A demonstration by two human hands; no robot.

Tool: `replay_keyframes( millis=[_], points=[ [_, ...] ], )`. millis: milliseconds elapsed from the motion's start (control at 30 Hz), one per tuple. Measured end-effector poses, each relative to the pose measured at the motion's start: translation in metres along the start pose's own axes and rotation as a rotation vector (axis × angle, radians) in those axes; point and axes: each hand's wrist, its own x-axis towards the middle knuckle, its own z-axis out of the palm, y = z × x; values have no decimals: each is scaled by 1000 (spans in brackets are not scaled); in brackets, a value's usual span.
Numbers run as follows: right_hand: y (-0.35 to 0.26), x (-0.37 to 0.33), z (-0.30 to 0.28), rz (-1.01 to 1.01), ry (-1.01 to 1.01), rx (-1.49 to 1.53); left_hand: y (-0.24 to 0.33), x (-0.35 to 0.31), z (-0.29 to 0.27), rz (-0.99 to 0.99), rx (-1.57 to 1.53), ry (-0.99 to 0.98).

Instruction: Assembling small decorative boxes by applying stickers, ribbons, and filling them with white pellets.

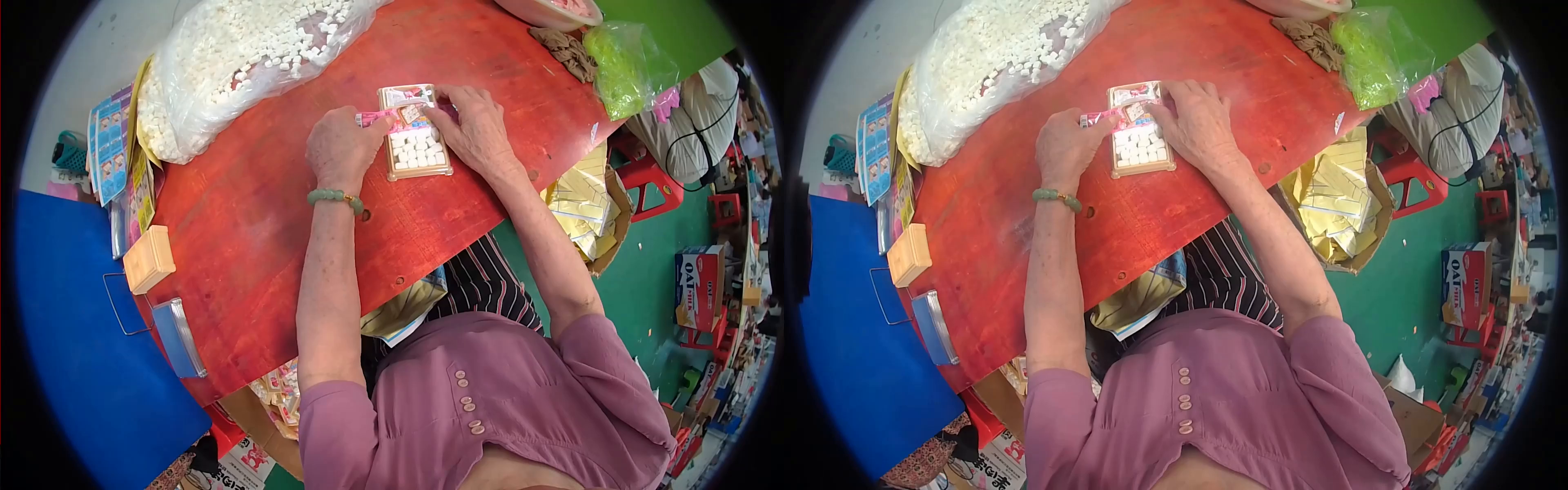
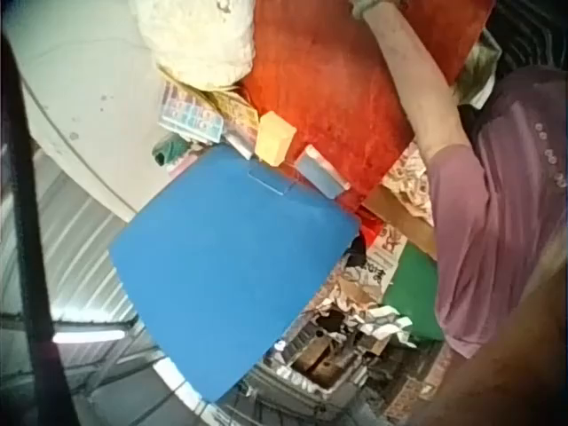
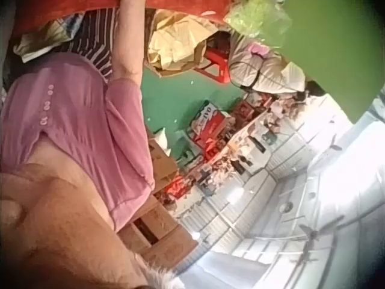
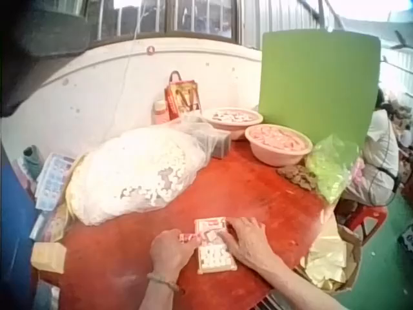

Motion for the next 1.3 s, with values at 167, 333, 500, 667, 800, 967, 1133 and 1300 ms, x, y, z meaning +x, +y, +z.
replay_keyframes(
  millis=[167, 333, 500, 667, 800, 967, 1133, 1300],
  points=[
    [0, 8, 7, -58, 52, -44, -1, -3, 7, 23, -77, 61],
    [0, 34, 3, 183, -156, 151, -4, 1, 5, 24, -75, 61],
    [5, 63, 9, 239, -307, 104, 1, 1, 0, 3, -27, 1],
    [-9, 80, 3, 121, -491, -91, -7, 3, 6, 25, -70, 56],
    [-6, 97, 0, 148, -651, -60, -4, 1, 6, 40, -63, 73],
    [-6, 104, -2, 82, -704, -41, -1, -2, 4, 27, -71, 41],
    [-10, 103, -5, 47, -710, -69, 1, -5, 2, 38, -65, 42],
    [-14, 104, -9, 34, -721, -44, 2, -6, 0, 23, -72, 5]
  ],
)
